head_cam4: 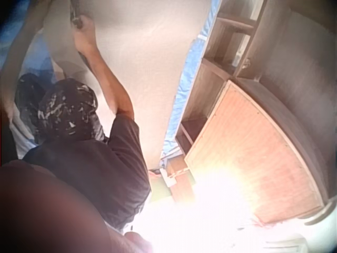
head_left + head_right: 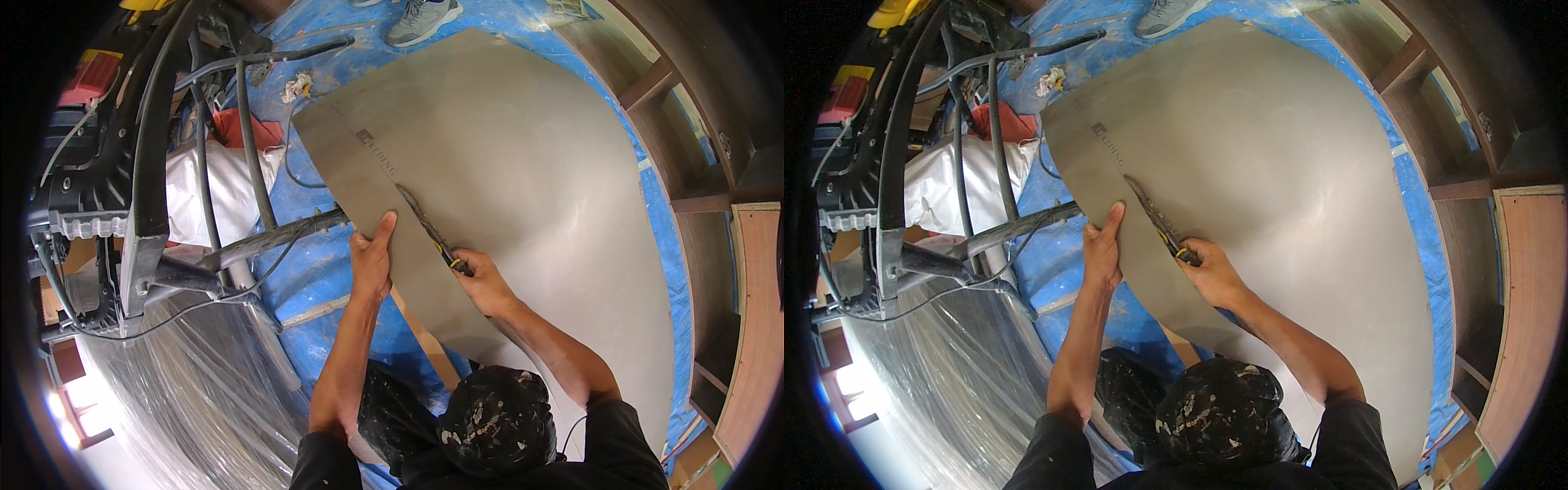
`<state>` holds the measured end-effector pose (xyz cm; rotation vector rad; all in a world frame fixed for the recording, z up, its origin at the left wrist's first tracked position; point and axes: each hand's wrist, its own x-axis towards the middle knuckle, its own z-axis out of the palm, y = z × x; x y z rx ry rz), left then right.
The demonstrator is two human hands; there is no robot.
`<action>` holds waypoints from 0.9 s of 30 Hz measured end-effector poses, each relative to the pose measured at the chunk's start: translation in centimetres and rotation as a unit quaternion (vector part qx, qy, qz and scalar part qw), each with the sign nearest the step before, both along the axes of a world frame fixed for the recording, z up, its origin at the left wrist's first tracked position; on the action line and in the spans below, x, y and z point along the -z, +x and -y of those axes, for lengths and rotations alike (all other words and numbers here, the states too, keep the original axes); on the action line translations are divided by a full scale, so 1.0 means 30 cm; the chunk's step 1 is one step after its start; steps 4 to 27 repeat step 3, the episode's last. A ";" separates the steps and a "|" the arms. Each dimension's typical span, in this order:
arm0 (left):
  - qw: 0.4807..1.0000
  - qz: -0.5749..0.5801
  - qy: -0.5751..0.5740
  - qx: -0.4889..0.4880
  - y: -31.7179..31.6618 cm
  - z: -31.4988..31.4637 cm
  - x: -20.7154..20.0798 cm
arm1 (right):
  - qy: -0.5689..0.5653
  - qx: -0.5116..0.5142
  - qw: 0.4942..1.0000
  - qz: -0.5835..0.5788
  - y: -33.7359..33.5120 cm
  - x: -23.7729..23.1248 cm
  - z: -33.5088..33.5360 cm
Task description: The person kneels on a blue floor covering and uses tin snips to cut a large sheet of drywall. They repeatedly score and snap the material along a straight line, separating a strip from the main sheet.
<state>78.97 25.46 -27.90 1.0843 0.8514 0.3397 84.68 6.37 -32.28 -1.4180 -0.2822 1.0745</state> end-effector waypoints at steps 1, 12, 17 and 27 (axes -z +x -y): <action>1.000 -0.008 0.001 0.002 -0.004 -0.003 0.000 | 0.011 0.007 1.000 -0.007 -0.004 0.006 -0.002; 0.999 -0.033 -0.009 0.009 -0.011 -0.013 -0.002 | -0.014 0.007 1.000 -0.011 -0.007 0.020 -0.003; 0.999 -0.033 -0.009 0.009 -0.011 -0.013 -0.002 | -0.014 0.007 1.000 -0.011 -0.007 0.020 -0.003; 0.999 -0.033 -0.009 0.009 -0.011 -0.013 -0.002 | -0.014 0.007 1.000 -0.011 -0.007 0.020 -0.003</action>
